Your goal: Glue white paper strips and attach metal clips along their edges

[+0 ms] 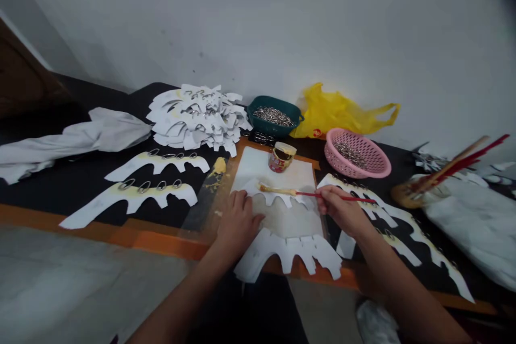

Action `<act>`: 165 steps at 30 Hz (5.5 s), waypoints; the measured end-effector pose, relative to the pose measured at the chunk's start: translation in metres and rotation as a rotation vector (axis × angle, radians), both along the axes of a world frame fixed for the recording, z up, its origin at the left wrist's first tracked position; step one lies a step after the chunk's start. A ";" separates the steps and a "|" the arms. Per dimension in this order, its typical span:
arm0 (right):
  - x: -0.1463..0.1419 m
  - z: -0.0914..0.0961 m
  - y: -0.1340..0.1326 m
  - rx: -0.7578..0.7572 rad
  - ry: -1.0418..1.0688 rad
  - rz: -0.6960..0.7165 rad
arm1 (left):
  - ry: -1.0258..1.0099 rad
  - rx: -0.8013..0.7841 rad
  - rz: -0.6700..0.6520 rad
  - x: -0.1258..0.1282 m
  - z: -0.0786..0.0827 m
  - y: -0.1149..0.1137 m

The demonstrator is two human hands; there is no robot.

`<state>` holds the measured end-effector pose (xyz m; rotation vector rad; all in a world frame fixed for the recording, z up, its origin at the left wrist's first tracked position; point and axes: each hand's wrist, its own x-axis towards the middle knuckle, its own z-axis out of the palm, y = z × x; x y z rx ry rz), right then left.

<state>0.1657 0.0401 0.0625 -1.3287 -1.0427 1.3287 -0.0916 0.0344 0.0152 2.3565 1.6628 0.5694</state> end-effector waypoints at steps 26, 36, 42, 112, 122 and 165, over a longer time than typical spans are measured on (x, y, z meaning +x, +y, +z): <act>0.090 0.029 -0.038 -0.036 -0.382 -0.003 | 0.155 -0.088 0.028 0.018 0.004 -0.002; 0.077 0.033 -0.051 0.024 -0.436 0.026 | 0.165 -0.061 0.029 0.018 0.003 -0.001; 0.072 0.030 -0.050 0.042 -0.420 -0.022 | 0.166 -0.059 0.020 0.018 0.002 -0.002; 0.013 0.026 -0.041 -0.002 -0.302 0.010 | 0.116 -0.053 0.020 0.016 0.002 -0.005; -0.009 0.025 -0.029 0.034 -0.338 0.042 | 0.109 -0.048 0.001 0.013 0.002 -0.006; -0.048 0.035 -0.016 0.134 -0.678 0.188 | 0.040 -0.014 -0.058 0.004 -0.003 -0.007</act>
